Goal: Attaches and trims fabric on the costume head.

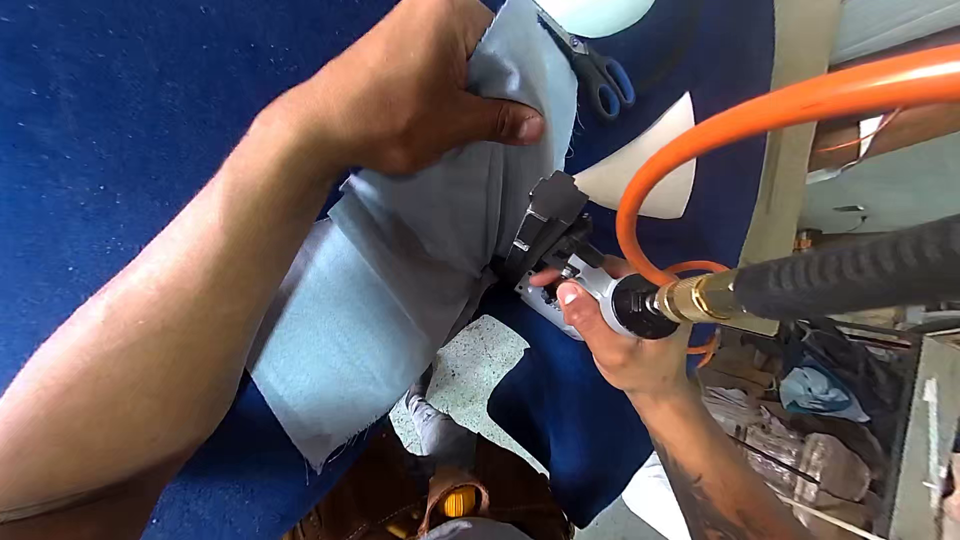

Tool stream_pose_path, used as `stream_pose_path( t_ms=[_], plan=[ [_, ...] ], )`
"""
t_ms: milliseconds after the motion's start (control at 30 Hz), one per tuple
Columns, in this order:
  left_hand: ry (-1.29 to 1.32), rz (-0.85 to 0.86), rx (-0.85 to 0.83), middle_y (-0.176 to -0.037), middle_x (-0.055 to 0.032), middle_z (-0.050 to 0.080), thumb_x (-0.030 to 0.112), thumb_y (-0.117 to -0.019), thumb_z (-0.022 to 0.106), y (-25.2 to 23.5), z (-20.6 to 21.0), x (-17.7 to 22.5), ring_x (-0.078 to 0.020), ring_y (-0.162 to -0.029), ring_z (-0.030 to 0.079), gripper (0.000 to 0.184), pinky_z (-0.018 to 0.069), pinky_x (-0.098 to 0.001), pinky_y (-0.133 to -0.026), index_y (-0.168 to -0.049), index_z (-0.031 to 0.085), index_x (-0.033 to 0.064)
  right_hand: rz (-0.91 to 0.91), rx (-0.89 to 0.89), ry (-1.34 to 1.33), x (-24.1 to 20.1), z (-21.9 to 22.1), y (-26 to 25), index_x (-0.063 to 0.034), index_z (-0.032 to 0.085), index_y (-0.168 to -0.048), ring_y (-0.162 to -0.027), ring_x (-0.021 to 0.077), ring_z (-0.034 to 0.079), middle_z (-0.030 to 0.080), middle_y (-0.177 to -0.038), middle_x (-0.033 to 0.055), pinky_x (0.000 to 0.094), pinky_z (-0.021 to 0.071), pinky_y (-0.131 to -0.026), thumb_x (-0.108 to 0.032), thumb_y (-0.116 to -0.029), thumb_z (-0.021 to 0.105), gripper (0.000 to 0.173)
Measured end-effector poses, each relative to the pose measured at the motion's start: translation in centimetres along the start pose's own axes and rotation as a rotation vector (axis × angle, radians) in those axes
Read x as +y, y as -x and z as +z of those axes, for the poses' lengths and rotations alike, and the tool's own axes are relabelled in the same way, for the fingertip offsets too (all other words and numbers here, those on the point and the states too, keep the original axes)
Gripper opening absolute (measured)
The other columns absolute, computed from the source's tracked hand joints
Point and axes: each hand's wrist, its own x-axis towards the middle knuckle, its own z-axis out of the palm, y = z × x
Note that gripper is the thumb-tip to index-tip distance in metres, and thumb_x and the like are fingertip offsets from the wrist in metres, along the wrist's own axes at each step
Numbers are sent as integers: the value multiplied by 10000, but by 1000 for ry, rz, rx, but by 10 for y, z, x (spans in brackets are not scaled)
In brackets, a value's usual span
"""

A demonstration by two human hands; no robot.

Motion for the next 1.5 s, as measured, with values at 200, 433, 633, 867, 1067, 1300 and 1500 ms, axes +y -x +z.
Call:
stream_pose_path(
  t_ms=[200,433,633,867,1067,1300,1500],
  plan=[
    [19,33,101,-889,90,722,353,-967,718,2,7,-8,41,-847,680,229,583,-167,-784,-1006,716,128,-2,54,124,2,7,7,-58,668,-1119,-831,197,734,754,-988,68,389,642,-733,-232,-894,773,304],
    [11,-65,105,-798,89,703,395,-953,727,5,-1,-5,38,-740,666,255,569,-167,-670,-928,707,142,15,95,4,9,11,7,-70,695,-1068,-734,174,703,746,-927,67,340,617,-669,-223,-924,744,216],
    [15,-74,119,-792,96,695,418,-936,742,0,6,2,41,-732,658,270,557,-159,-655,-917,704,151,47,100,-38,14,7,9,-58,703,-1060,-741,190,710,751,-927,84,351,621,-682,-221,-918,744,219],
    [8,-172,132,-803,99,700,449,-926,744,-1,9,4,37,-743,670,291,572,-161,-666,-946,698,163,25,105,-75,12,10,6,-30,698,-1042,-721,192,708,754,-921,105,341,611,-637,-180,-915,744,202],
    [-43,-196,118,-796,115,692,470,-932,728,-3,9,5,52,-740,659,290,561,-155,-669,-941,705,181,22,105,-74,13,8,3,-34,660,-1044,-691,209,706,753,-909,109,350,608,-603,-176,-911,753,215],
    [-47,-200,80,-683,33,665,397,-932,753,3,-1,-25,-37,-594,634,319,551,-245,-558,-823,672,109,61,39,-115,6,-8,5,-30,691,-1041,-720,219,710,760,-951,129,365,610,-632,-197,-932,728,203],
    [111,-346,30,-778,4,733,320,-976,712,13,-7,-28,-76,-674,705,223,615,-277,-629,-943,723,100,140,178,-180,17,-54,32,-116,677,-955,-790,254,713,709,-853,62,461,628,-805,-218,-944,665,104]
  ],
)
